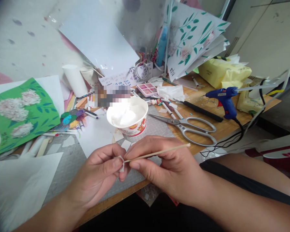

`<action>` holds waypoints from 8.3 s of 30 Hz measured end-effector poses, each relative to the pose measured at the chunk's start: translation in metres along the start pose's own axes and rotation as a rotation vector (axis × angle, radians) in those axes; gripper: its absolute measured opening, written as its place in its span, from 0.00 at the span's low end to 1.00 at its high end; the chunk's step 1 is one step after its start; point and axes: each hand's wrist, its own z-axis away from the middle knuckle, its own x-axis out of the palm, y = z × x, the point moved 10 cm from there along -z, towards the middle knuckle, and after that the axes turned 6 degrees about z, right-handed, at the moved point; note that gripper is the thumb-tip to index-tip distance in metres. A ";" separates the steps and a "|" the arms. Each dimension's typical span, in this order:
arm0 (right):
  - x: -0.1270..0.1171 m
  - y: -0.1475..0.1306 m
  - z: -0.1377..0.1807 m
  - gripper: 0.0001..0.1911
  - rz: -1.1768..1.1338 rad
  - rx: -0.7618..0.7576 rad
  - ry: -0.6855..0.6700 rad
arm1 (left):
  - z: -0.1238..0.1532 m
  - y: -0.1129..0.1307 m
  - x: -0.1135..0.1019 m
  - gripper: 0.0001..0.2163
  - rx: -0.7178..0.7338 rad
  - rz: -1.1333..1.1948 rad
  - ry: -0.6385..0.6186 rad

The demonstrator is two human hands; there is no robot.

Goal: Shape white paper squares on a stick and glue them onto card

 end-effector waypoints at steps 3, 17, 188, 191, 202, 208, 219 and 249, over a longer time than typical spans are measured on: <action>-0.001 -0.003 0.000 0.09 0.042 -0.017 0.009 | 0.000 0.000 -0.001 0.06 0.008 0.000 0.005; -0.003 0.002 0.002 0.07 0.099 0.048 0.015 | -0.001 -0.001 -0.002 0.08 0.020 0.002 0.005; -0.005 0.004 0.005 0.05 0.293 0.071 0.035 | 0.036 0.058 0.000 0.06 0.672 -0.725 0.104; -0.002 0.004 0.005 0.05 0.270 0.071 0.030 | 0.032 0.053 0.019 0.05 0.585 -0.859 -0.002; 0.013 -0.001 0.005 0.08 0.299 -0.059 -0.054 | 0.020 0.044 0.016 0.05 0.468 -0.982 0.084; 0.017 0.001 0.001 0.09 0.344 -0.064 -0.073 | 0.018 0.041 0.007 0.06 0.420 -0.972 0.160; -0.007 -0.001 -0.007 0.06 0.478 -0.071 0.061 | 0.014 0.031 -0.032 0.08 0.280 -0.586 0.242; 0.007 0.046 -0.010 0.04 0.454 0.001 -0.175 | -0.010 0.135 -0.006 0.09 0.733 -1.472 0.472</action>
